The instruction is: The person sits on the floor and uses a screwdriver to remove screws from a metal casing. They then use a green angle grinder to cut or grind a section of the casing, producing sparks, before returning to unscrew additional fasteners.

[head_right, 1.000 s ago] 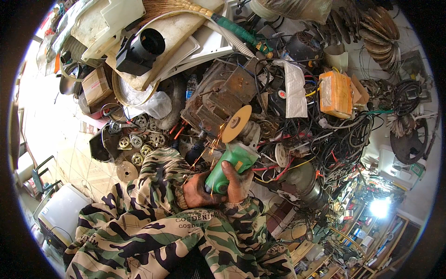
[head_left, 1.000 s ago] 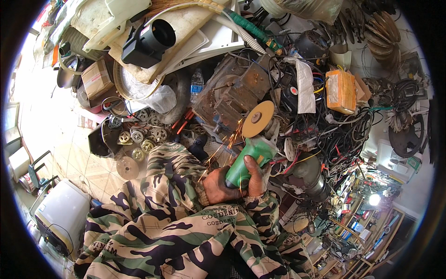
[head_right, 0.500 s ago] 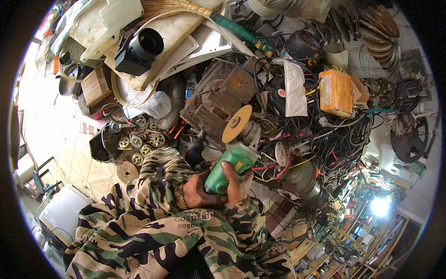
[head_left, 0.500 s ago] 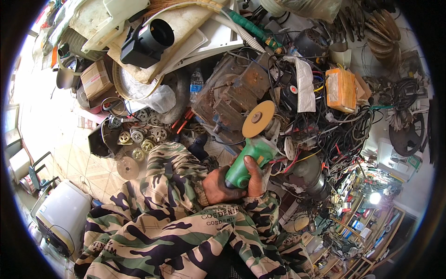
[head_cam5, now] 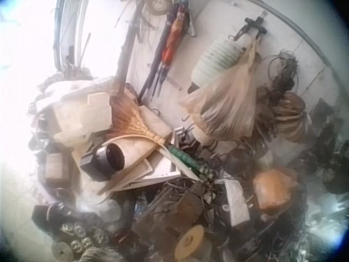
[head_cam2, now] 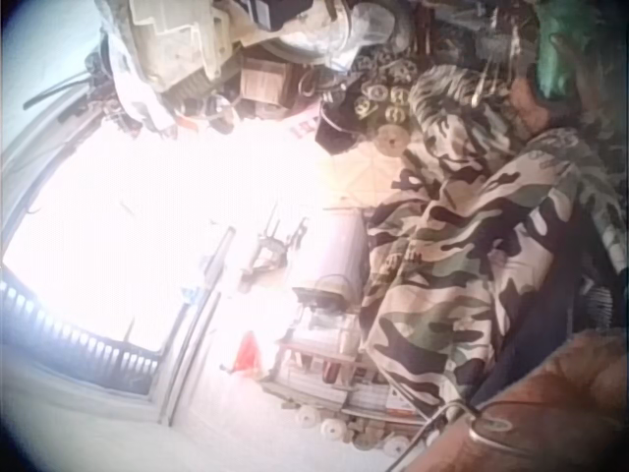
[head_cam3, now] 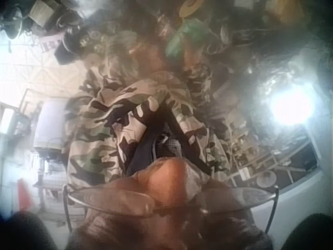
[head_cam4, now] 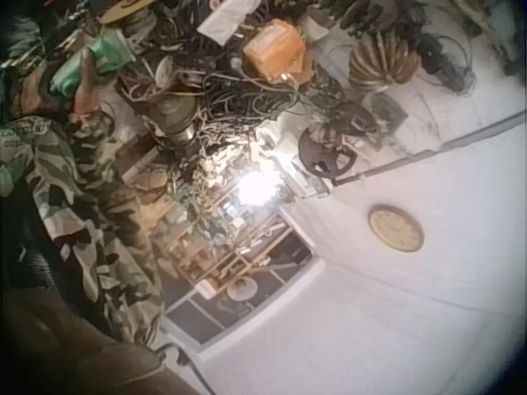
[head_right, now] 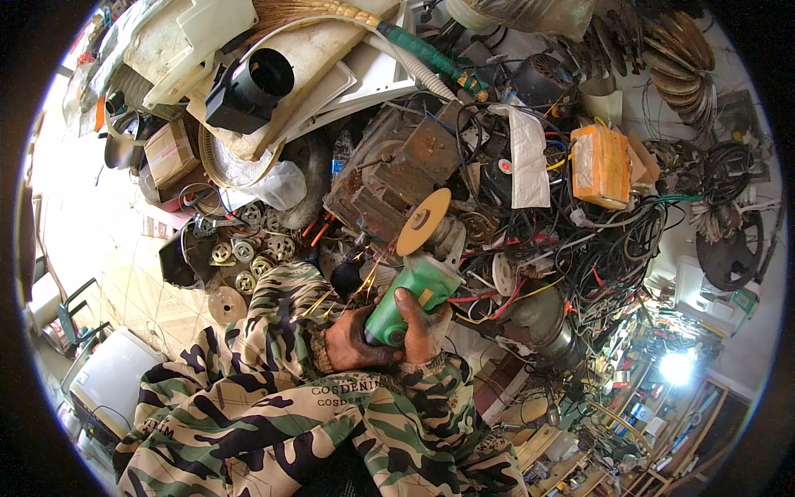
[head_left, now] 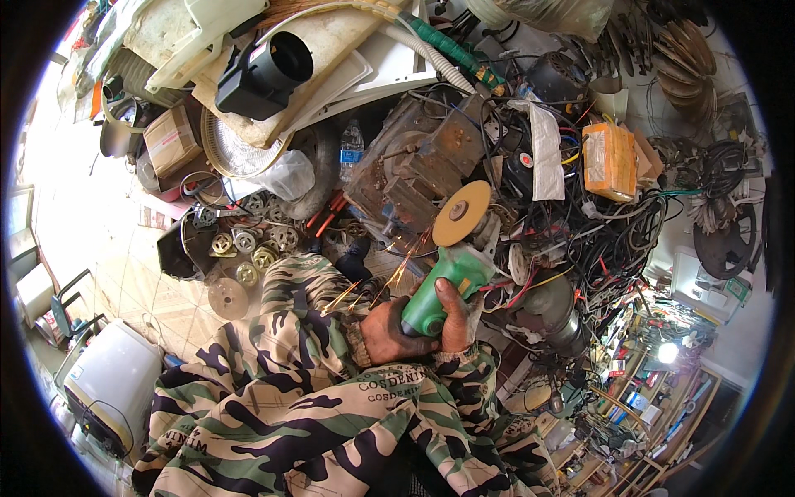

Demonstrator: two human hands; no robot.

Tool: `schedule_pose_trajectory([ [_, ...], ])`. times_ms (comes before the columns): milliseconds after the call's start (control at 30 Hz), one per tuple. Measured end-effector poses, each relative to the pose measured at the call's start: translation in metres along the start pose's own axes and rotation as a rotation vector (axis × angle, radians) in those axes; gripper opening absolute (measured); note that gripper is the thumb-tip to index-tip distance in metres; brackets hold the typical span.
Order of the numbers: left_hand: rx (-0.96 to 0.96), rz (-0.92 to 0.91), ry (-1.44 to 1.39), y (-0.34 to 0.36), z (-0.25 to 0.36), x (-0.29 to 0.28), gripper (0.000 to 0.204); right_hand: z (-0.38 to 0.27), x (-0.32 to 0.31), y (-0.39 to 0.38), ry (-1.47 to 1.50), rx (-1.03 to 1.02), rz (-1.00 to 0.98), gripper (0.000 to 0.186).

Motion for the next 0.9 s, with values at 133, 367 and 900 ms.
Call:
schedule_pose_trajectory([
  [133, -0.011, 0.012, 0.024, -0.001, -0.011, 0.003, 0.068, 0.004, -0.015, -0.004, -0.063, -0.007, 0.117, 0.079],
  [367, -0.001, -0.031, 0.002, 0.000, -0.011, 0.006, 0.069, 0.006, -0.027, -0.003, -0.106, -0.060, 0.171, 0.090],
  [900, -0.058, 0.100, 0.069, -0.007, 0.004, -0.007, 0.064, 0.000, -0.017, -0.002, -0.081, -0.093, 0.080, 0.066],
])
Point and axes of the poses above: each hand's wrist, its own y-axis towards the middle knuckle, its own x-axis out of the palm, z = x × y, the point moved 10 cm from there along y, towards the middle knuckle, and after that the axes turned 15 degrees about y, right-handed, at the moved point
